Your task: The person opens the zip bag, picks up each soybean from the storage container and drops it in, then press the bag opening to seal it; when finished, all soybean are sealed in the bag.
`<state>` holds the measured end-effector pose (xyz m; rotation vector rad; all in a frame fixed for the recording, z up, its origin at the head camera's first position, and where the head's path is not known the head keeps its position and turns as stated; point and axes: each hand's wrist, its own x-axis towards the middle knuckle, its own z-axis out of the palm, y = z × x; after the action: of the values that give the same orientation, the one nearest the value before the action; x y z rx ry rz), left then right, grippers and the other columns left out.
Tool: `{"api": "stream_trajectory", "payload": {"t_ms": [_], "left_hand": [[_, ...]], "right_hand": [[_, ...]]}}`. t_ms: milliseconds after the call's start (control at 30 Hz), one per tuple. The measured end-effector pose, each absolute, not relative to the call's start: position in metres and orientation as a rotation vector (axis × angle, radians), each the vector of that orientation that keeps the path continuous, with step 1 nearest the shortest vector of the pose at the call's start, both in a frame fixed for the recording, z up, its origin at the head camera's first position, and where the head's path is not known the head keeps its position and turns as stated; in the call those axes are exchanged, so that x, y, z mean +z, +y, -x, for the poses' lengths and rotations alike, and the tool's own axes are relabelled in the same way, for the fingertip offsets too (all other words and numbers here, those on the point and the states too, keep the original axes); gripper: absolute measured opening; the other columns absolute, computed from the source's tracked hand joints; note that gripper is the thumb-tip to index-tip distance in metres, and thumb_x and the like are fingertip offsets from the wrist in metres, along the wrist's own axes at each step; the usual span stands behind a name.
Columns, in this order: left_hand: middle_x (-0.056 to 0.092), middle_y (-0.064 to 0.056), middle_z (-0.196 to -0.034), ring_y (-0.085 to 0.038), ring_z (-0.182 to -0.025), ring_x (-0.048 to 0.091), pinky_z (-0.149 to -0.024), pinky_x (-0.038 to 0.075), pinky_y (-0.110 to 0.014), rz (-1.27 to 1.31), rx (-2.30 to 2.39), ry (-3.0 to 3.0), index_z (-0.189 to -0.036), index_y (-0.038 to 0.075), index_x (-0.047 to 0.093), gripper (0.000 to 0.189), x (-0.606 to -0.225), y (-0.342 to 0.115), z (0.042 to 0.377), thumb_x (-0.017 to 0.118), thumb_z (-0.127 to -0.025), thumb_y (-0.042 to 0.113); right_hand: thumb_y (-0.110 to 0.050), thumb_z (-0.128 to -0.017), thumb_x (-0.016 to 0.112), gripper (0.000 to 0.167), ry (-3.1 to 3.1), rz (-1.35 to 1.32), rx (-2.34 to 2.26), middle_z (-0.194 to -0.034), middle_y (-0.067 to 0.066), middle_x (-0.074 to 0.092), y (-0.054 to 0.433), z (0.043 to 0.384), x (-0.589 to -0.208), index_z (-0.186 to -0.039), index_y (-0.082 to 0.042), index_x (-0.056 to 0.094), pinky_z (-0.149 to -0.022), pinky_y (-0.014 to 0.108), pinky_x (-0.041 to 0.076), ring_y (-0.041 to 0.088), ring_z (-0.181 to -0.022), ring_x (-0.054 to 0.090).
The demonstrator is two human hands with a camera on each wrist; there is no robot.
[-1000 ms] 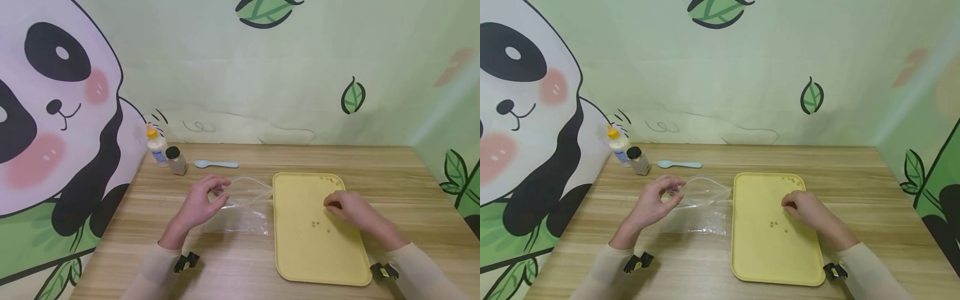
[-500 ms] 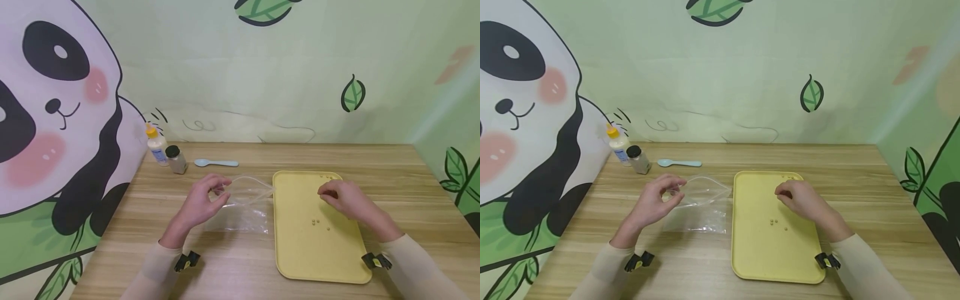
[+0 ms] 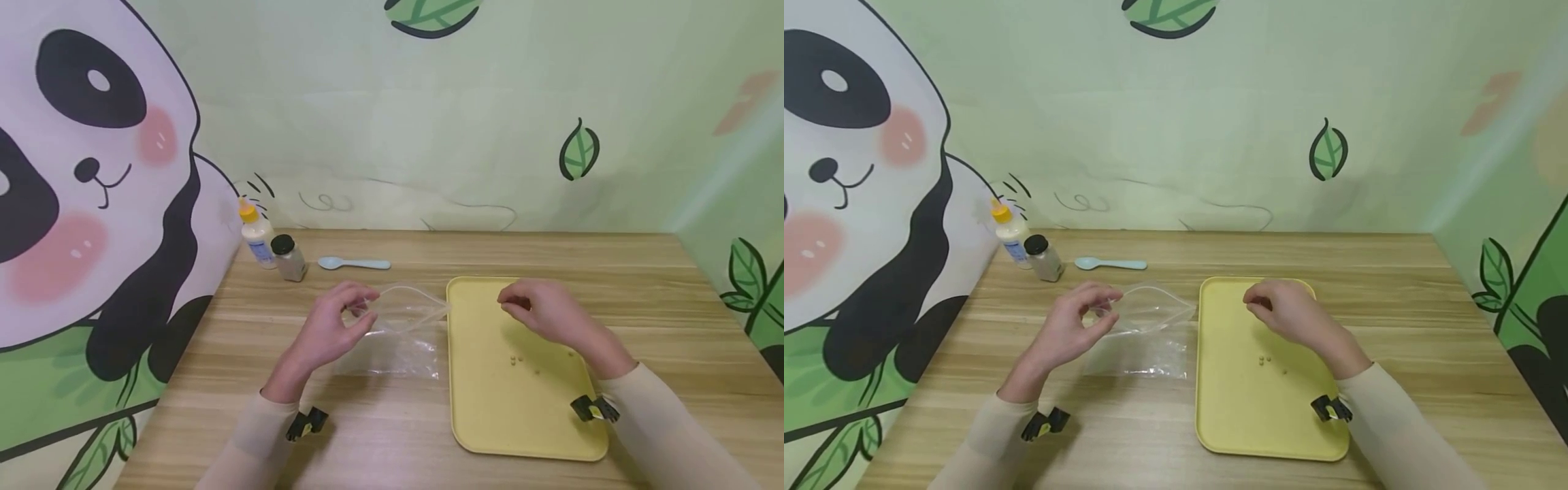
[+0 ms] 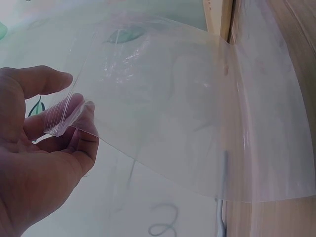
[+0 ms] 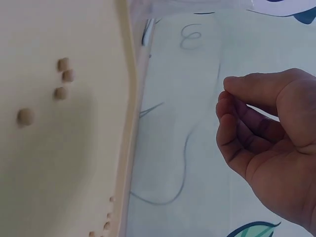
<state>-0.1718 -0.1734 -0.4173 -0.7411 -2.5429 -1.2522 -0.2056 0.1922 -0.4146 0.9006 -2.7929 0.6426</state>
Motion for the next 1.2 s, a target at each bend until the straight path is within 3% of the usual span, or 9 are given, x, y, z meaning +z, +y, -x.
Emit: {"api": "stream_trajectory", "payload": {"t_ms": [700,1200], "left_hand": [[0.067,-0.012,-0.108,-0.016,-0.087,0.063,-0.079,0.057,-0.033,0.724,-1.251,-2.556,-0.112,0.004,0.068,0.029,-0.417,-0.175,0.172,0.072,-0.084,0.006],[0.067,-0.011,-0.108,-0.016,-0.086,0.064,-0.079,0.057,-0.033,0.729,-1.242,-2.561,-0.112,0.004,0.067,0.029,-0.418,-0.172,0.172,0.072,-0.083,0.005]], "right_hand": [[-0.007,-0.086,0.071,0.006,-2.586,-1.091,0.774,-0.073,-0.004,0.063,0.133,0.215,-0.387,-0.091,-0.008,0.074,-0.06,0.025,0.049,0.007,-0.067,0.053],[-0.007,-0.086,0.071,0.007,-2.498,-1.172,0.823,-0.081,-0.001,0.069,0.106,0.212,-0.381,-0.092,-0.008,0.074,-0.061,0.025,0.053,0.007,-0.07,0.058]]}}
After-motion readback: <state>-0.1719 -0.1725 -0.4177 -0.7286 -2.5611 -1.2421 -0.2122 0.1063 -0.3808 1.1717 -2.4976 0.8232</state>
